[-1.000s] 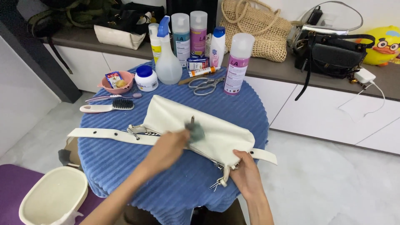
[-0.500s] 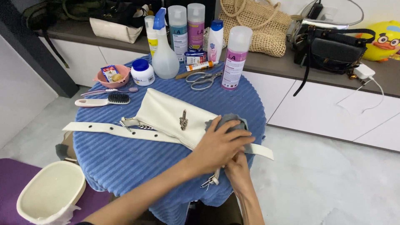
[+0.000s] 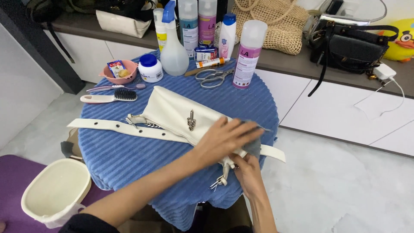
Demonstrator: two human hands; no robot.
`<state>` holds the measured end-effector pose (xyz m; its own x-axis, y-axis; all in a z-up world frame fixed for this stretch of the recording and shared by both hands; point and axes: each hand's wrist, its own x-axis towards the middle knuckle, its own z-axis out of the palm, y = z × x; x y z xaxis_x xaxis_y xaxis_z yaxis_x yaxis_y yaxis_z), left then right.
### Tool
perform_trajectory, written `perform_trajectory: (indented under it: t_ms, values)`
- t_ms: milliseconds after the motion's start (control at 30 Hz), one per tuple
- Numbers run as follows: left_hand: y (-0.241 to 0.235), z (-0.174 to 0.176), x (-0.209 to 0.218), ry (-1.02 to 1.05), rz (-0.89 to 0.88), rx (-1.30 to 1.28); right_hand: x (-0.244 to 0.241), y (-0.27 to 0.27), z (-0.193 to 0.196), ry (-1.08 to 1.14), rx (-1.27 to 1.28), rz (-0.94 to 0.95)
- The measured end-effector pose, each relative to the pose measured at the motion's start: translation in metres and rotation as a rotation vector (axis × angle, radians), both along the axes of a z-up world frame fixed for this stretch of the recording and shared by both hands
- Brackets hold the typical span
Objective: The person is cleaning a white leather bag using various cleaning agents, a sponge, a cloth, and a toothbrush to scrub the surface and details.
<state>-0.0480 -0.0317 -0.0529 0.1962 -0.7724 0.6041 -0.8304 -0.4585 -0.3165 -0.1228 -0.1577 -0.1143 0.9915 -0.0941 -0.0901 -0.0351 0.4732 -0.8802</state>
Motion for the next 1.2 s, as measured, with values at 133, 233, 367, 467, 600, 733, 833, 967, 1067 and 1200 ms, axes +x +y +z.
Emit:
perform_trajectory:
  t_ms: [133, 233, 367, 467, 600, 733, 833, 967, 1067, 1200]
  values:
    - [0.011, 0.005, 0.025, -0.132, 0.029, -0.012, -0.003, 0.006, 0.017, 0.1, 0.039, -0.052]
    - [0.028, -0.008, 0.046, -0.102, 0.084, 0.038, -0.005, 0.013, 0.034, 0.227, 0.138, -0.15]
    - [0.056, -0.017, 0.065, -0.042, 0.151, 0.11, -0.006, 0.012, 0.041, 0.166, 0.091, -0.139]
    - [0.089, -0.006, 0.079, 0.098, 0.316, 0.144, -0.003, 0.007, 0.029, 0.162, 0.098, -0.127]
    - [0.116, 0.013, 0.079, 0.241, 0.514, 0.007, -0.007, 0.013, 0.049, 0.238, 0.115, -0.143]
    - [0.086, 0.023, 0.046, 0.27, 0.235, -0.135, -0.003, 0.011, 0.037, 0.238, 0.087, -0.151]
    - [0.064, -0.007, 0.052, 0.315, 0.139, -0.048, -0.002, 0.008, 0.03, 0.228, 0.09, -0.144]
    - [0.058, 0.008, 0.062, 0.428, 0.048, -0.14, -0.003, 0.009, 0.04, 0.257, 0.146, -0.159]
    - [0.076, 0.013, 0.076, 0.486, 0.135, -0.196, -0.004, 0.008, 0.041, 0.267, 0.158, -0.154]
    - [0.086, -0.008, 0.086, 0.651, 0.462, -0.397, -0.002, 0.009, 0.041, 0.256, 0.133, -0.142]
